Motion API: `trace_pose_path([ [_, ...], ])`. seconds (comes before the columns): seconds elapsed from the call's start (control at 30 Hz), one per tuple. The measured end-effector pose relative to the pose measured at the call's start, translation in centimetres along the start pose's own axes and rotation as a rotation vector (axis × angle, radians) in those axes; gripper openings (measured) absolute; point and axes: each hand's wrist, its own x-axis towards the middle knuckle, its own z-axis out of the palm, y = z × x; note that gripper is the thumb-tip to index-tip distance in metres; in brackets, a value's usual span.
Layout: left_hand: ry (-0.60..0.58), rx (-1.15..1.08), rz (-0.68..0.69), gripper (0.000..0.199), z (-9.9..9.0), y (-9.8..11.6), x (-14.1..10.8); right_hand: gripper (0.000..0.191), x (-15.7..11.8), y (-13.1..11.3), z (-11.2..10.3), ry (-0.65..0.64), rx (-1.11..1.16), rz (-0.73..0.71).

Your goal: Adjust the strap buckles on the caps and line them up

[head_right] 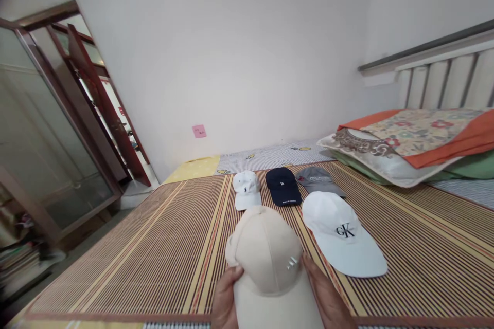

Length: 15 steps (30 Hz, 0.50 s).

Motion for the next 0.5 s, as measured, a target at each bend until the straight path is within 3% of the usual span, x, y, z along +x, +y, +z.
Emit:
trace_pose_path([
  [0.1, -0.051, -0.042, 0.076, 0.037, 1.2, 1.2, 1.2, 0.056, 1.7, 0.0, 1.5, -0.008, 0.010, -0.020],
  [0.23, -0.181, 0.000, 0.065, 0.047, 1.5, 3.0, 2.5, 0.056, 3.0, 1.4, 0.5, 0.018, 0.030, -0.014],
  [0.4, -0.363, -0.012, -0.017, 0.051, 0.1, 5.7, 5.1, 0.046, 4.1, 1.9, -1.5, 0.078, 0.108, -0.037],
  [0.5, -0.373, -0.027, -0.049, 0.052, -1.1, 6.0, 6.2, 0.042, 5.0, 1.6, -2.0, 0.116, 0.119, -0.119],
])
